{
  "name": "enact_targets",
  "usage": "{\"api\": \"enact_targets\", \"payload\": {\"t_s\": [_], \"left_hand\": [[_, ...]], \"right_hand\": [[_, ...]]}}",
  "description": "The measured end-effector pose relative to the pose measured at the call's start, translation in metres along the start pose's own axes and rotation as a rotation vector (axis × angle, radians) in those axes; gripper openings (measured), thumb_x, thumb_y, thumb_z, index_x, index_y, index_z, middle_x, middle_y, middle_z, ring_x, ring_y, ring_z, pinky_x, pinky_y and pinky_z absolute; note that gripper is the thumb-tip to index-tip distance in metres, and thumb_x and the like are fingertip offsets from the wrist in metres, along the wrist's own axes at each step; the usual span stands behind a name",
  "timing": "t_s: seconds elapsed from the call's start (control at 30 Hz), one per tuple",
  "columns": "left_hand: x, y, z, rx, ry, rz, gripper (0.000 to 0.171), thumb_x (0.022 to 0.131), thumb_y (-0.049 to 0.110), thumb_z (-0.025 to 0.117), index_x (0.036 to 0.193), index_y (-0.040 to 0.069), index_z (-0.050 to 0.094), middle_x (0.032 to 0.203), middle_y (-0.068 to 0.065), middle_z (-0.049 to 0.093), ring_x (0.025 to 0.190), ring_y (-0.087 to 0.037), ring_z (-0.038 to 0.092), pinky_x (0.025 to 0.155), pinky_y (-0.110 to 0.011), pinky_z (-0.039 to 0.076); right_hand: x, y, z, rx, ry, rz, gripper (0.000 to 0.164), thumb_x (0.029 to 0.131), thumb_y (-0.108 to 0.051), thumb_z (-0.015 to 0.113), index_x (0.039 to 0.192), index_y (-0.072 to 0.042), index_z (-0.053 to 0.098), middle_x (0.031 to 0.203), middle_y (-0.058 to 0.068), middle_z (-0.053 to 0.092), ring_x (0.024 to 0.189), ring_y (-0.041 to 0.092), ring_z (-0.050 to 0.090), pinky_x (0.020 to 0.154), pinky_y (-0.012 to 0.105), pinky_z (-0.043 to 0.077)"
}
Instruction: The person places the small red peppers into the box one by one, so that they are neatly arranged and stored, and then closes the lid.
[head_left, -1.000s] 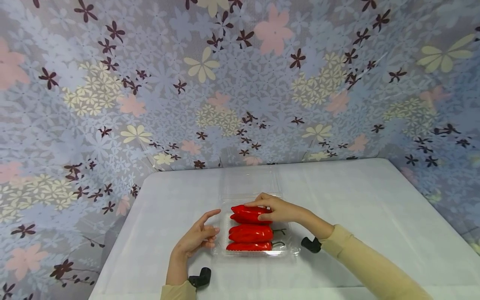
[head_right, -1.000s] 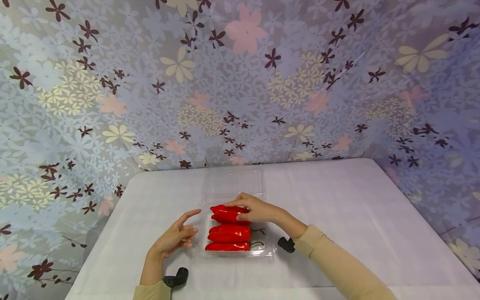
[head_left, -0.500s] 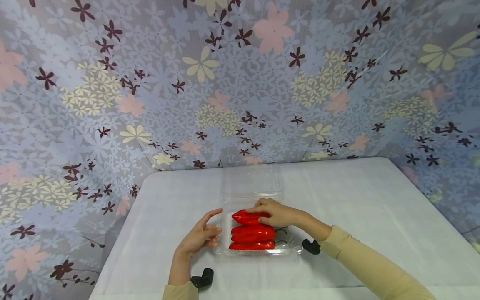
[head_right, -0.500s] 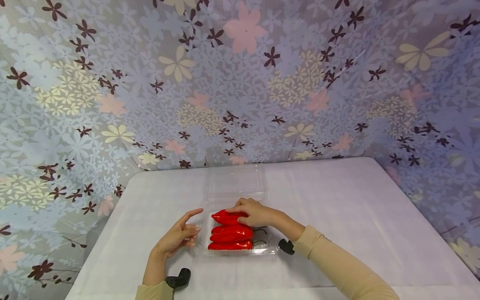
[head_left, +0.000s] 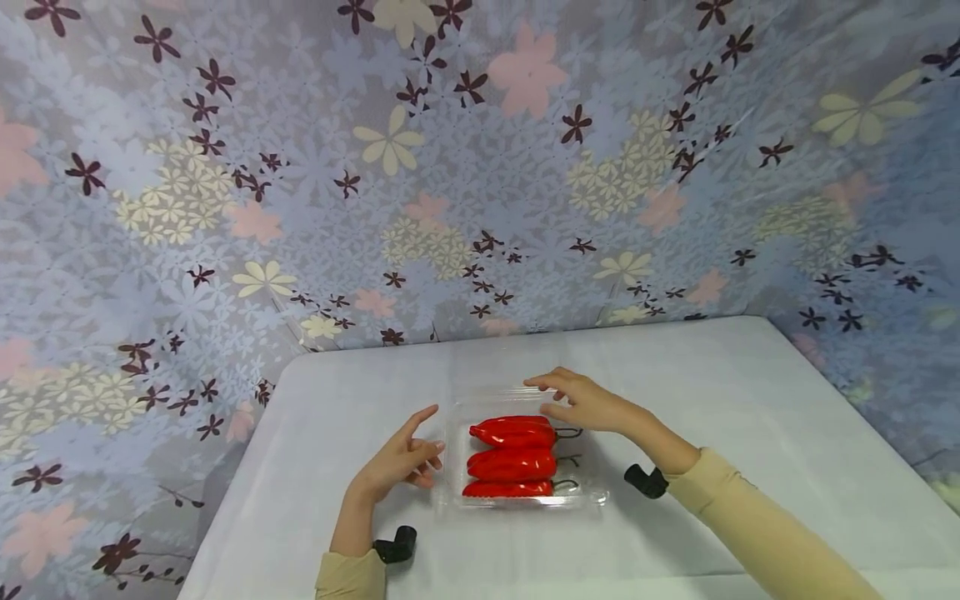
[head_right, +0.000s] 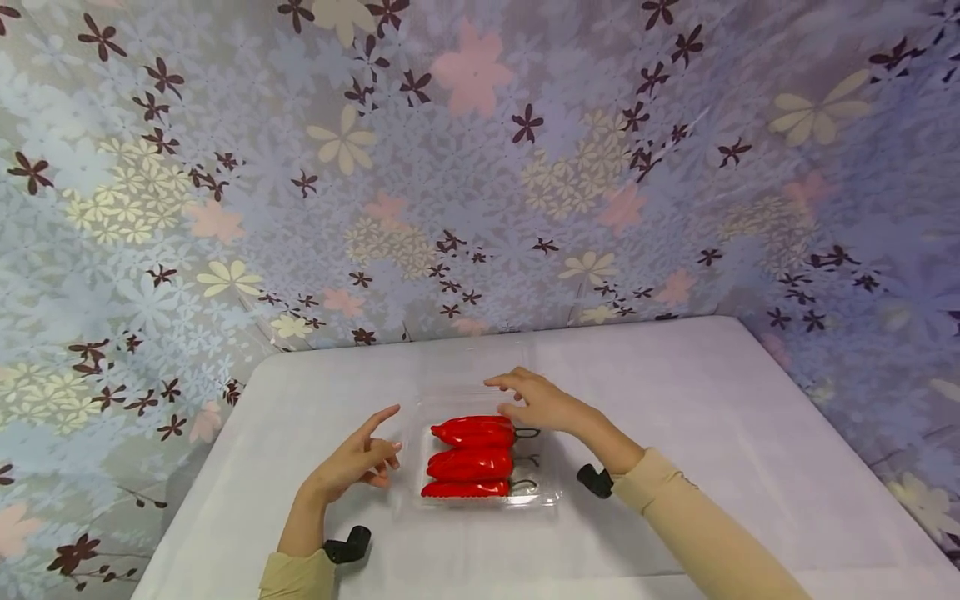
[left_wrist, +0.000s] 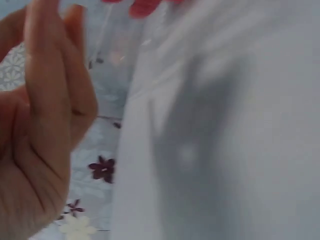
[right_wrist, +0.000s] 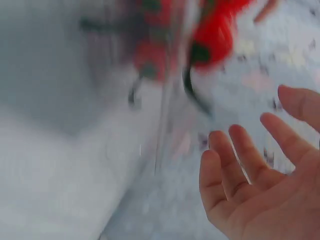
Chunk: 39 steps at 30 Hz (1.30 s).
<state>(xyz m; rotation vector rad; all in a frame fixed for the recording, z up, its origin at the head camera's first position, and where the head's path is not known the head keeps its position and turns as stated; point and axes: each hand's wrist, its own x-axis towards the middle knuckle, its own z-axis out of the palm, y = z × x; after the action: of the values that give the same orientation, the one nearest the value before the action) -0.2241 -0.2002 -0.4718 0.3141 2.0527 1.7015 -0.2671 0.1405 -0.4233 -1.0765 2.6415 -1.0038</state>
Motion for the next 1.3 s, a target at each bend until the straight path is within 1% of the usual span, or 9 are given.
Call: {"api": "enact_targets", "payload": {"t_s": [0.1, 0.2, 0.33, 0.43, 0.53, 0.73, 1.03, 1.13, 1.3], "left_hand": [[0.001, 0.013, -0.013, 0.092, 0.001, -0.013, 0.069, 0.095, 0.023, 0.058, 0.15, 0.009, 0.018, 0.088, -0.019, 0.062, 0.061, -0.016, 0.054, 0.059, -0.03, 0.055], [0.01, 0.021, -0.022, 0.125, 0.009, -0.021, 0.068, 0.096, 0.022, 0.057, 0.149, 0.004, 0.018, 0.101, -0.025, 0.058, 0.071, -0.025, 0.059, 0.064, -0.033, 0.056], [0.03, 0.023, -0.026, 0.074, 0.072, -0.017, 0.063, 0.097, 0.013, 0.054, 0.148, 0.001, 0.02, 0.117, -0.029, 0.047, 0.094, -0.039, 0.058, 0.073, -0.038, 0.056], [0.041, 0.019, -0.025, 0.019, 0.115, -0.009, 0.059, 0.097, 0.009, 0.051, 0.147, -0.001, 0.022, 0.124, -0.031, 0.041, 0.105, -0.044, 0.053, 0.079, -0.039, 0.055], [0.048, 0.016, -0.021, -0.018, 0.094, -0.01, 0.058, 0.097, 0.009, 0.049, 0.146, -0.005, 0.022, 0.126, -0.032, 0.038, 0.108, -0.044, 0.051, 0.082, -0.04, 0.053], [0.055, 0.004, -0.014, -0.058, 0.028, -0.046, 0.057, 0.095, 0.008, 0.051, 0.144, -0.006, 0.026, 0.124, -0.028, 0.043, 0.094, -0.025, 0.054, 0.081, -0.036, 0.054], [0.056, -0.001, -0.011, -0.075, 0.021, -0.043, 0.058, 0.094, 0.009, 0.053, 0.146, 0.0, 0.029, 0.12, -0.025, 0.044, 0.085, -0.018, 0.052, 0.074, -0.03, 0.053], [0.057, -0.002, -0.01, -0.125, 0.035, -0.042, 0.061, 0.093, 0.007, 0.053, 0.147, 0.003, 0.026, 0.119, -0.024, 0.043, 0.081, -0.015, 0.051, 0.068, -0.024, 0.052], [0.059, -0.009, -0.008, -0.274, 0.064, -0.047, 0.063, 0.092, 0.002, 0.048, 0.149, 0.008, 0.023, 0.111, -0.016, 0.046, 0.071, -0.008, 0.051, 0.06, -0.017, 0.05]], "right_hand": [[-0.009, 0.012, -0.018, 0.041, 0.088, 0.063, 0.05, 0.092, -0.018, 0.062, 0.137, -0.003, 0.045, 0.113, 0.018, 0.053, 0.091, 0.028, 0.058, 0.076, 0.043, 0.052], [-0.021, 0.026, -0.029, 0.156, 0.099, 0.212, 0.061, 0.093, -0.021, 0.062, 0.143, -0.001, 0.033, 0.116, 0.024, 0.05, 0.089, 0.033, 0.06, 0.071, 0.041, 0.054], [-0.033, 0.044, -0.026, 0.363, 0.05, 0.407, 0.074, 0.095, -0.025, 0.059, 0.148, 0.002, 0.016, 0.122, 0.028, 0.044, 0.09, 0.037, 0.06, 0.07, 0.04, 0.056], [-0.037, 0.054, -0.015, 0.508, 0.027, 0.472, 0.075, 0.095, -0.022, 0.058, 0.147, 0.005, 0.012, 0.122, 0.029, 0.042, 0.089, 0.036, 0.06, 0.07, 0.04, 0.056], [-0.037, 0.06, -0.007, 0.617, 0.031, 0.488, 0.071, 0.096, -0.017, 0.056, 0.146, 0.007, 0.013, 0.119, 0.028, 0.041, 0.083, 0.031, 0.062, 0.067, 0.039, 0.056], [-0.034, 0.07, -0.001, 0.752, 0.006, 0.452, 0.063, 0.096, -0.008, 0.052, 0.145, 0.01, 0.016, 0.108, 0.029, 0.044, 0.07, 0.018, 0.059, 0.062, 0.029, 0.054], [-0.032, 0.078, 0.006, 0.89, -0.028, 0.436, 0.062, 0.096, -0.005, 0.046, 0.147, 0.006, 0.012, 0.112, 0.028, 0.048, 0.075, 0.016, 0.059, 0.068, 0.028, 0.055], [-0.032, 0.078, 0.005, 0.913, -0.019, 0.424, 0.063, 0.096, -0.004, 0.046, 0.147, 0.005, 0.011, 0.108, 0.026, 0.049, 0.073, 0.015, 0.059, 0.066, 0.027, 0.054], [-0.03, 0.077, 0.006, 0.937, 0.004, 0.413, 0.064, 0.095, -0.003, 0.048, 0.148, 0.003, 0.012, 0.104, 0.023, 0.05, 0.07, 0.015, 0.059, 0.064, 0.025, 0.054]]}}
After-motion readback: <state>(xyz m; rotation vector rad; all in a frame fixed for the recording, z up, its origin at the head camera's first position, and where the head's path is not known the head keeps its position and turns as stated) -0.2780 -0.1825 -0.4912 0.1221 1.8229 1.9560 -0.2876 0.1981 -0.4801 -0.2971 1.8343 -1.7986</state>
